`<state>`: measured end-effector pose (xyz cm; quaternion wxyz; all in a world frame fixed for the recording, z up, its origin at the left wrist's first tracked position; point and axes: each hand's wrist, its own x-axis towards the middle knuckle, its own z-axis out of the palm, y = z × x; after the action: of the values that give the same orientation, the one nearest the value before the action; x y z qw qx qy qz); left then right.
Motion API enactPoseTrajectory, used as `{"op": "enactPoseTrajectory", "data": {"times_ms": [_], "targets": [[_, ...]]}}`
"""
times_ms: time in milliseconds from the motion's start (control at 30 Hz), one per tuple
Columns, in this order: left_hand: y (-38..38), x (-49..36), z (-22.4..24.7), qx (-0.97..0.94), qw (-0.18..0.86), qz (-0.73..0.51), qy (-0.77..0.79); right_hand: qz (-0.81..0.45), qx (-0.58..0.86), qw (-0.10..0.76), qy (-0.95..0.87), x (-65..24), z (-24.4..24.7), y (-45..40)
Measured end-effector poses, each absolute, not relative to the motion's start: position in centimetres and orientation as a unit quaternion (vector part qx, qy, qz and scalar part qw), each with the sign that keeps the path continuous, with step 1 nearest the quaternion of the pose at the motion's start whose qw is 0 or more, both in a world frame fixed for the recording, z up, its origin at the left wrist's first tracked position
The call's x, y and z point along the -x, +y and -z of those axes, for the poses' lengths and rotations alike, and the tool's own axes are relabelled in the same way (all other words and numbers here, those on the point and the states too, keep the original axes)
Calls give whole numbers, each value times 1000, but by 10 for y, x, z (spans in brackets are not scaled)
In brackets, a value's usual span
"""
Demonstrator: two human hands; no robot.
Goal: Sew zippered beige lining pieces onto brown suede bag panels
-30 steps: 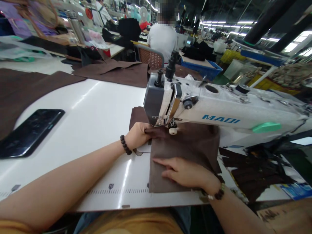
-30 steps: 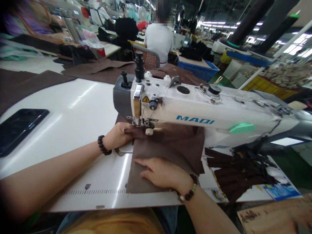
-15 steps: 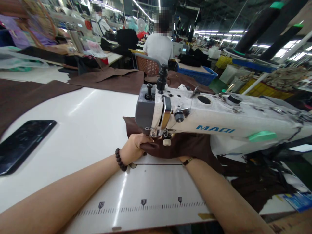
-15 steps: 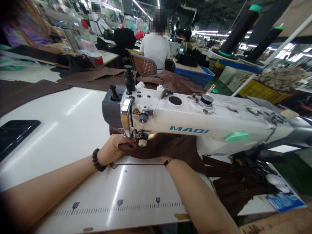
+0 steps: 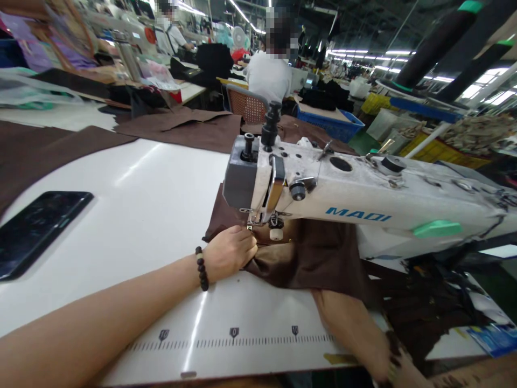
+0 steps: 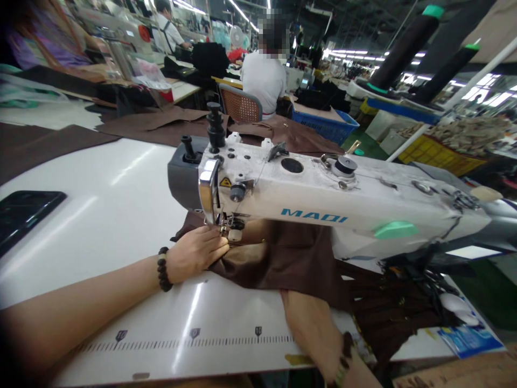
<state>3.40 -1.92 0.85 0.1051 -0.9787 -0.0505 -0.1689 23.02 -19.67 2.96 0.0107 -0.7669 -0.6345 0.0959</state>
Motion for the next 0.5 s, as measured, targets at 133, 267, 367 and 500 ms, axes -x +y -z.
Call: {"op": "enactPoseTrajectory", "data": {"times_ms": [133,267,367,500], "targets": [[-19,-45,-9,980,100,165,-50,-195,663,85,-718,-226,-68,-214],[-19,-51,-10,982,78,159,-61,-198,623,269,-707,-213,-90,-174],[-19,-53,-10,985,63,142,-73,-139,638,265,-709,-203,-73,-126],[-25,-46,-13,988,37,116,-98,-135,640,160,-739,-197,-33,-95]]}}
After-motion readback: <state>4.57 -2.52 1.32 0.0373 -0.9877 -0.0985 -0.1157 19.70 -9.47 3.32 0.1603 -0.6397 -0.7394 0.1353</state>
